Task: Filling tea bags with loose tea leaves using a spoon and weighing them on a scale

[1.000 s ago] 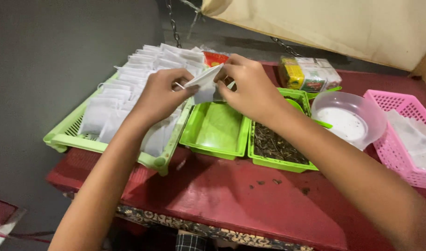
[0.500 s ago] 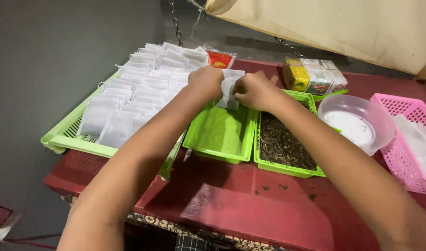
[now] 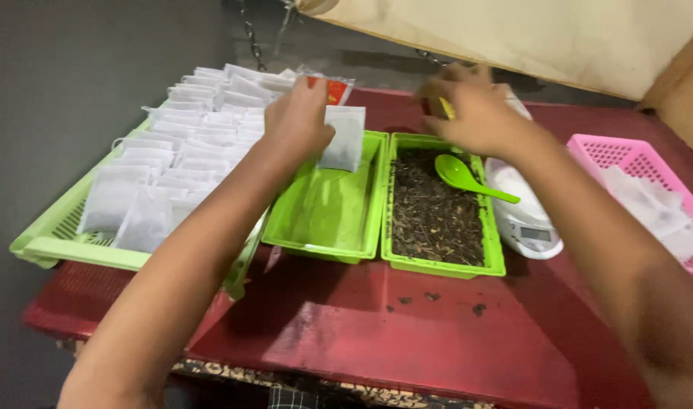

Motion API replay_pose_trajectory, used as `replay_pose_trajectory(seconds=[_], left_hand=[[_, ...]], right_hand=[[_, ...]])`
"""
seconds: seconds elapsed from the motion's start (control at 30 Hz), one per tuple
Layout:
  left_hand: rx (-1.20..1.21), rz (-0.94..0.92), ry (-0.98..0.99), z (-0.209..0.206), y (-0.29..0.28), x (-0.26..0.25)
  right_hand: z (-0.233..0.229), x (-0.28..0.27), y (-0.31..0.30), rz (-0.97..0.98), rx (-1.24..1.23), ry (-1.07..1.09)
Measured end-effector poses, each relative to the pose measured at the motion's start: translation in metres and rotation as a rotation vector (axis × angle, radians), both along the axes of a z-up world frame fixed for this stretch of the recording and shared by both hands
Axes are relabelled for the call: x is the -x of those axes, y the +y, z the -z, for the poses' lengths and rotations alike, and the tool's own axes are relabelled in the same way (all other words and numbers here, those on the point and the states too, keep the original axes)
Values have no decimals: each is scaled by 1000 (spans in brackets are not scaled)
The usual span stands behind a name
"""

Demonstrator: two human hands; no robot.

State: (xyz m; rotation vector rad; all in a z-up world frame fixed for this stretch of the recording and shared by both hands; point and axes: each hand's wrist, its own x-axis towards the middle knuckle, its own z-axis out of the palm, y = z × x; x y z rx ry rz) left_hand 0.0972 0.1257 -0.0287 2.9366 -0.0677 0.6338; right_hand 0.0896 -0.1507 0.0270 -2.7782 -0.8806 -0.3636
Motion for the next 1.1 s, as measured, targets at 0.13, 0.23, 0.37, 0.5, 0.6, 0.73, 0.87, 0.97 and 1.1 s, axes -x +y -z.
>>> replay_pose_trajectory(seconds=[0.13, 0.23, 0.37, 0.5, 0.6, 0.73, 0.87, 0.97, 1.1], left_hand=[[86, 56, -100, -28, -37, 34], [101, 256, -258, -31, -76, 49], [200, 564, -94, -28, -153, 60], [312, 956, -329, -14, -237, 53], [112, 879, -237, -17, -295, 56], [35, 843, 50, -10, -354, 38], [-107, 763, 76, 13, -397, 12], [-96, 746, 10, 3, -398, 21], [-95, 781, -79, -10, -382, 36]], right_hand=[[-7, 39, -78, 65, -41, -117], [0, 65, -149, 198, 136, -405], [42, 64, -262, 470, 232, -564], [42, 83, -284, 579, 162, 34], [9, 116, -227, 784, 138, 255], [30, 100, -236, 769, 262, 255], [60, 81, -266, 640, 210, 46], [75, 58, -287, 635, 189, -82], [76, 58, -287, 564, 235, -400]])
